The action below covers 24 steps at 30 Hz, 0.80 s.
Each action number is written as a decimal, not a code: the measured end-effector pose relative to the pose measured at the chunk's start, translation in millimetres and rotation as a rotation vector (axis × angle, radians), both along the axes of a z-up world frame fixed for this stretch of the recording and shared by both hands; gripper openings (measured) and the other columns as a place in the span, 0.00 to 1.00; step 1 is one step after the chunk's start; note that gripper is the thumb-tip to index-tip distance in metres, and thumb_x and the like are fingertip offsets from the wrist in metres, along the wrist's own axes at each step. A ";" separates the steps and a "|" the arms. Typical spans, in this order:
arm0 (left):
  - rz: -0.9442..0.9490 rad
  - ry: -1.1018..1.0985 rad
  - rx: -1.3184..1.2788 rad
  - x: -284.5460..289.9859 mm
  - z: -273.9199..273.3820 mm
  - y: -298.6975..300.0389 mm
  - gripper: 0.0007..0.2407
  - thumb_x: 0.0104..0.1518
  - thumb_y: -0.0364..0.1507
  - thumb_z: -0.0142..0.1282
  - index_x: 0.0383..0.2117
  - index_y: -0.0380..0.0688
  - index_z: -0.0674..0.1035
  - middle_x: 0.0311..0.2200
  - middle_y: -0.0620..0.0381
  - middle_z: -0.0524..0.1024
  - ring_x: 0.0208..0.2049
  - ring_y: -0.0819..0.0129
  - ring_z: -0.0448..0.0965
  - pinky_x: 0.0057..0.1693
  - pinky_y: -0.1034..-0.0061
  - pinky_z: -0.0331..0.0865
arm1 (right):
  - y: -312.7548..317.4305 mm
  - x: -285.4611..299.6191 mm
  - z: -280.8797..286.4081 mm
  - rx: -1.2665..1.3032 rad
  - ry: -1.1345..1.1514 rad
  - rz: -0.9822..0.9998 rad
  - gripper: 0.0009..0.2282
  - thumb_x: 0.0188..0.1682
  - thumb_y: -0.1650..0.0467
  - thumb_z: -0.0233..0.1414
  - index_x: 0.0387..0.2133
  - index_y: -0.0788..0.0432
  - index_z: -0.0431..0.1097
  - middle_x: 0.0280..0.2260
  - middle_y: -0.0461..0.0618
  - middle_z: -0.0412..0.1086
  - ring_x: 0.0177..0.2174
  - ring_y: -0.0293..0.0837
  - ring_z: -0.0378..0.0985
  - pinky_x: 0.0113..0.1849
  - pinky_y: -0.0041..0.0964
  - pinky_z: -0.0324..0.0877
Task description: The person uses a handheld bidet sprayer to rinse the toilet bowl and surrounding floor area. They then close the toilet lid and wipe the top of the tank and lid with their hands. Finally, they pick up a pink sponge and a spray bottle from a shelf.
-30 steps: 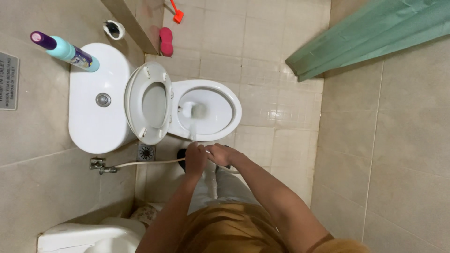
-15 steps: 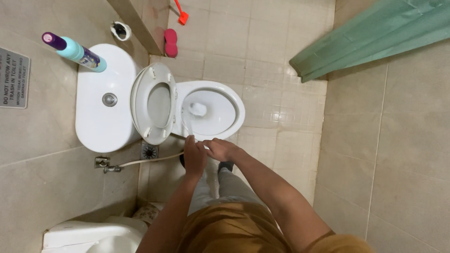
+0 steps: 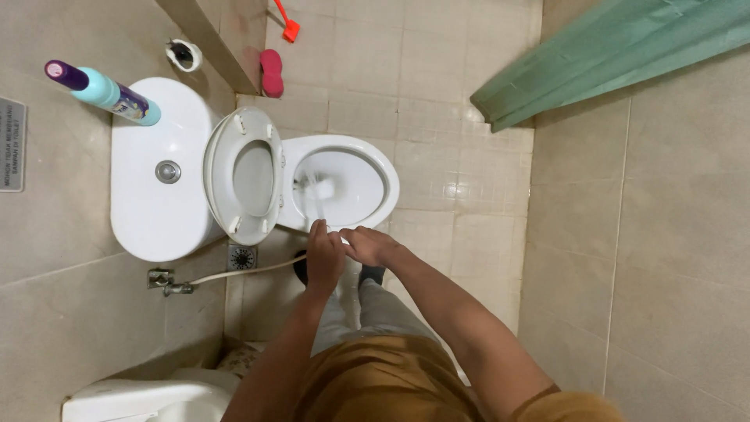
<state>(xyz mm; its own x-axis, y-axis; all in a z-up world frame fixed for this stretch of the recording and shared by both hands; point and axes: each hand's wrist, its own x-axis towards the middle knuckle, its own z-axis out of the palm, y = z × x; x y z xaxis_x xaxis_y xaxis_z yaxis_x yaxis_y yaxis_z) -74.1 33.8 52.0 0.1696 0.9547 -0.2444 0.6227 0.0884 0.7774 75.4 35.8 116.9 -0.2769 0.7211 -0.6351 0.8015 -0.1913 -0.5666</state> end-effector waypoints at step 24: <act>-0.210 -0.106 0.037 58.4 4.2 -6.1 0.19 0.60 0.27 0.41 0.52 0.19 0.73 0.55 0.26 0.70 0.53 0.31 0.72 0.59 0.53 0.67 | -49.2 49.6 -5.7 0.052 -0.023 -0.284 0.20 0.54 0.62 0.44 0.58 0.55 0.66 0.43 0.63 0.76 0.45 0.63 0.76 0.48 0.53 0.71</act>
<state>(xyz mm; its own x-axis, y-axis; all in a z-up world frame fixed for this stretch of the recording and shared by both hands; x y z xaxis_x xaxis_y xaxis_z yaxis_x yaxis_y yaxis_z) -15.6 27.7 56.2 0.3879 0.9039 -0.1803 0.5396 -0.0641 0.8395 125.0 -13.4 111.2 -0.0453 0.7992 -0.5993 0.7330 -0.3810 -0.5635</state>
